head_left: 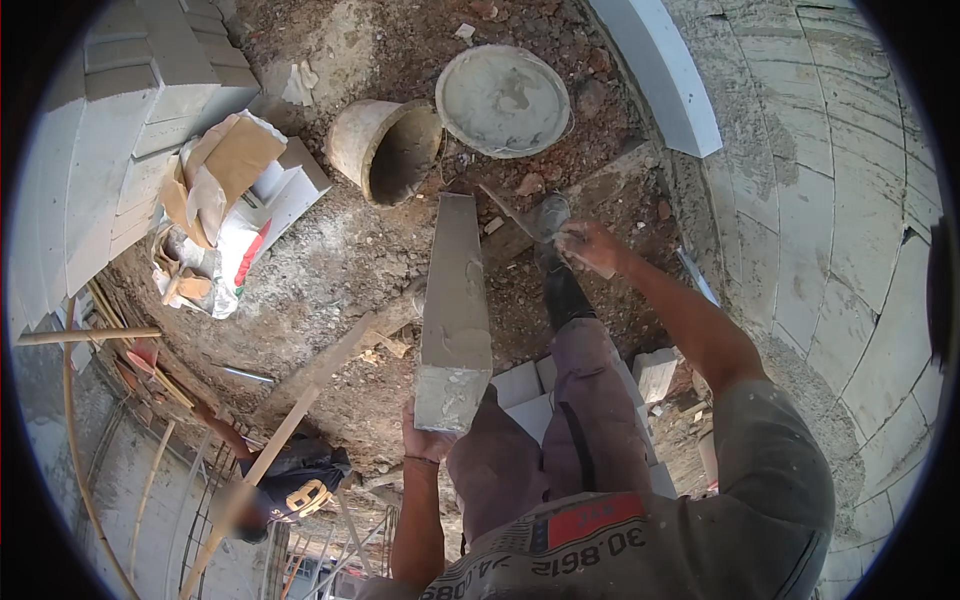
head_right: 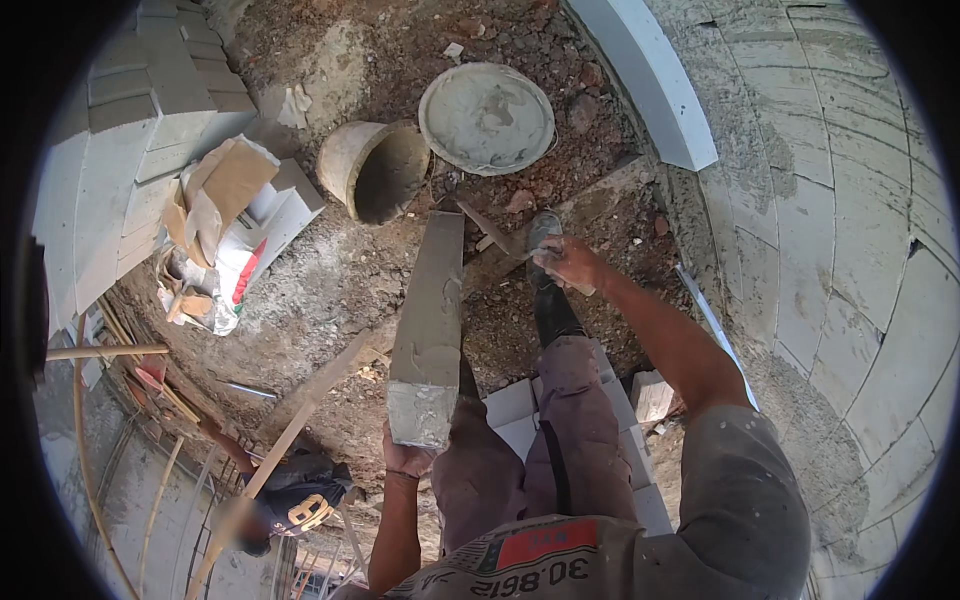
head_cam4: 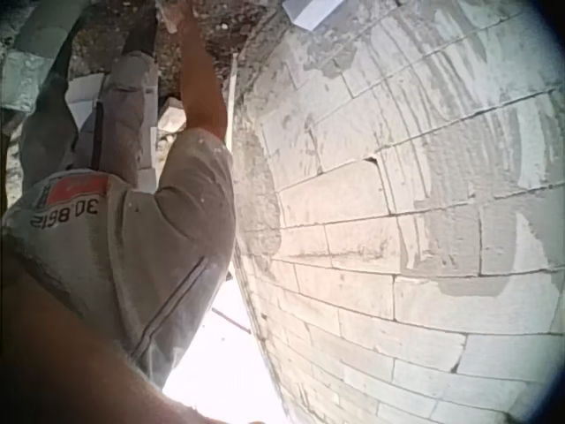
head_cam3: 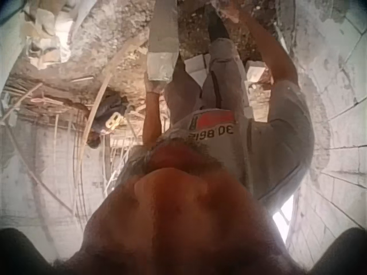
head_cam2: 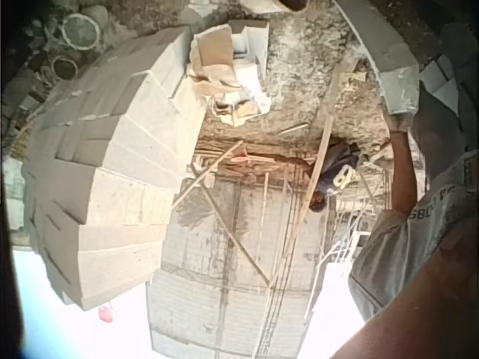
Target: Laying AAC blocks to build a wall using mortar and a trowel.
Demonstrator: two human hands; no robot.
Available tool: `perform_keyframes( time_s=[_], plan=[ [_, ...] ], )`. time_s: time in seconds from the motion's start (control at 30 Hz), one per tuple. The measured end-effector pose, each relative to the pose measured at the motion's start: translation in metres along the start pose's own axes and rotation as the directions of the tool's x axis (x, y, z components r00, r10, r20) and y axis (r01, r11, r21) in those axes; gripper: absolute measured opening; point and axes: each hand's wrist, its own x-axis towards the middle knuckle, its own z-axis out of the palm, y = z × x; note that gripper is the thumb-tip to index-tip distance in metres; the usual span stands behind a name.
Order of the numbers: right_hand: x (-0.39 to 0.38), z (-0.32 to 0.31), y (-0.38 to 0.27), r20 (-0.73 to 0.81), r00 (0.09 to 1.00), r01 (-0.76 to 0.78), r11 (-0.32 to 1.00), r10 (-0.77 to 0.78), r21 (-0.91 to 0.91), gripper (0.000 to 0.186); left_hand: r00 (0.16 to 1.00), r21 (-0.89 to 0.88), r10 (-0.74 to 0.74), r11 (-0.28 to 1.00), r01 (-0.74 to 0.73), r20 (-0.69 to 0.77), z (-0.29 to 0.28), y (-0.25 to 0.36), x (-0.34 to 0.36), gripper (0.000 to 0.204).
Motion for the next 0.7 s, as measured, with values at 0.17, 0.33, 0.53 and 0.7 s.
perform_keyframes(
  time_s=[0.17, 0.33, 0.53, 0.7],
  plan=[
    [0.193, -0.047, 0.138, 0.133, 0.855, 0.188, 0.061, -0.502, -0.98, 0.02, 0.999, 0.053, -0.038, 0.998, 0.038, 0.001, -0.015, -0.014, 0.036, 0.067],
    [0.294, 0.039, 0.052, 0.042, 0.934, 0.188, 0.39, -0.354, -0.901, 0.013, 0.968, 0.011, 0.14, 0.99, -0.14, -0.209, -0.034, -0.017, 0.008, 0.061],
    [0.322, -0.005, 0.078, 0.21, 0.947, 0.271, 0.248, -0.245, -0.93, 0.024, 0.977, 0.001, 0.111, 0.994, -0.112, -0.181, -0.052, -0.017, 0.017, 0.058],
    [0.237, 0.035, 0.049, 0.214, 0.918, 0.391, 0.675, -0.333, -0.626, 0.04, 0.966, 0.009, 0.17, 0.985, -0.171, -0.195, -0.049, -0.018, 0.003, 0.061]
  ],
)
